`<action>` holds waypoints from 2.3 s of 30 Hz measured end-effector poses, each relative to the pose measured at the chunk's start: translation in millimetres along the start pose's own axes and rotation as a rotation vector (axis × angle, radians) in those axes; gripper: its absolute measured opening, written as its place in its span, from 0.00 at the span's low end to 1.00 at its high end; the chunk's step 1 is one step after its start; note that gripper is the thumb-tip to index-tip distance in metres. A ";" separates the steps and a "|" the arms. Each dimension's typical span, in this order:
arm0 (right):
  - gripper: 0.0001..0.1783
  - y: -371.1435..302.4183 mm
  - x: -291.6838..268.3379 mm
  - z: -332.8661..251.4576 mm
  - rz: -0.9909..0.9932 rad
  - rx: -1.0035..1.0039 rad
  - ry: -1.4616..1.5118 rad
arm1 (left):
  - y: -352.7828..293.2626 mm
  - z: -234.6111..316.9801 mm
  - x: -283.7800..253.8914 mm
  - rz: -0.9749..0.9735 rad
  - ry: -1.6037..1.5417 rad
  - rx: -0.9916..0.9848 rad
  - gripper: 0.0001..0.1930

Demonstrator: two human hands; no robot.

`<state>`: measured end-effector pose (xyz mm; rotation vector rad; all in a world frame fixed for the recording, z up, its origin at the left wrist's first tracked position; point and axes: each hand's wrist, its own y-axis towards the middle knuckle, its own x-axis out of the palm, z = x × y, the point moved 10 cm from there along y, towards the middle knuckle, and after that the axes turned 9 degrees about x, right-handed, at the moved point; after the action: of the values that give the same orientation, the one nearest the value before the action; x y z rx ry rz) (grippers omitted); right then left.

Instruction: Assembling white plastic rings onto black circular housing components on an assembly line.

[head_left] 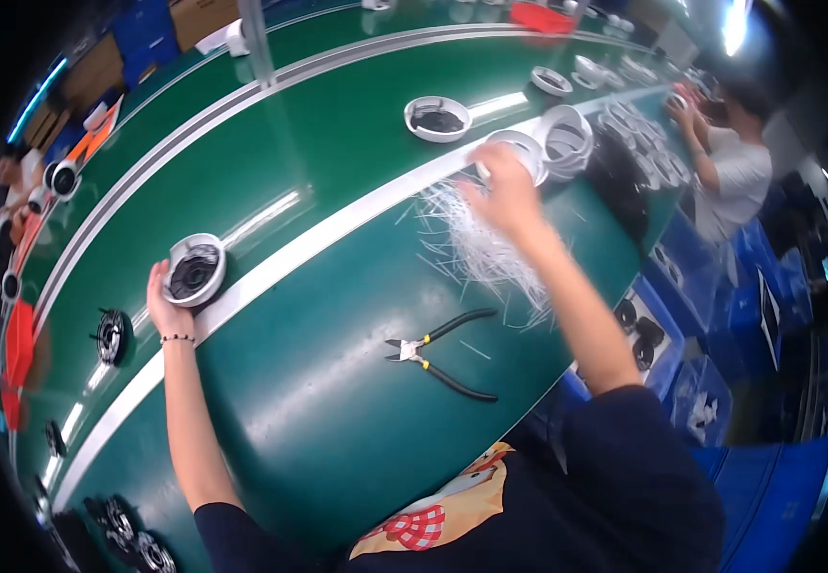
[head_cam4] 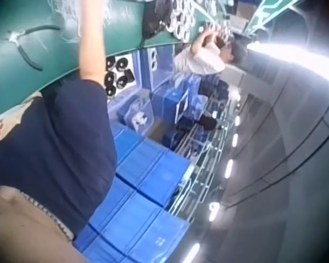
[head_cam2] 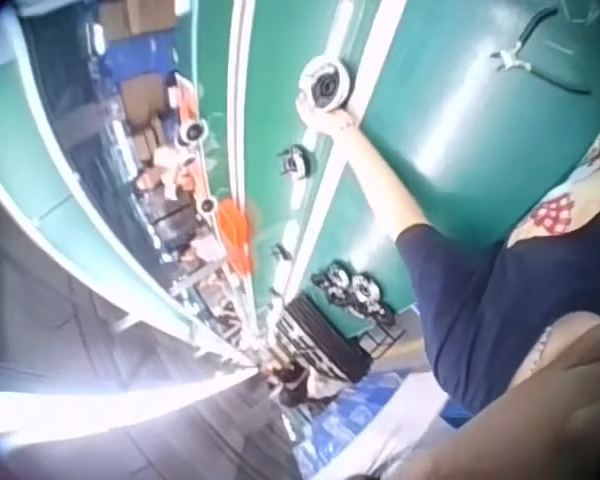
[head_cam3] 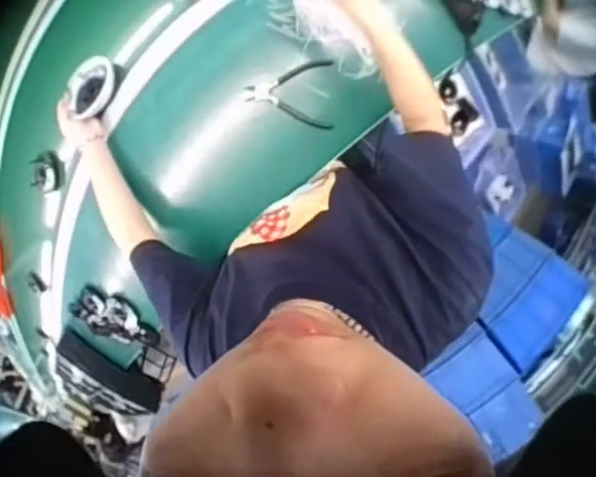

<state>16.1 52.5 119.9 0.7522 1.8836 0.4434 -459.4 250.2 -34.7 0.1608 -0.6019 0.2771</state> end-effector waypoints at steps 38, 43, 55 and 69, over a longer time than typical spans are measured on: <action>0.09 49.1 60.7 -64.2 -0.362 -0.126 -0.241 | -14.7 110.9 -112.1 0.109 0.631 0.082 0.09; 0.03 -127.7 107.3 -212.7 -0.672 -0.775 -0.020 | -106.9 83.4 -84.0 0.124 0.281 0.225 0.14; 0.21 -143.8 125.7 -265.8 -0.607 -0.644 0.158 | -183.5 61.9 -69.8 0.111 0.307 0.191 0.12; 0.65 -128.5 158.5 -229.5 -1.021 -0.413 0.368 | -193.3 70.2 -65.1 0.086 0.259 0.216 0.12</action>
<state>-277.0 71.4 30.1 -0.6142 2.1281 0.2872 -489.8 36.8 -28.5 0.3023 -0.3211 0.4390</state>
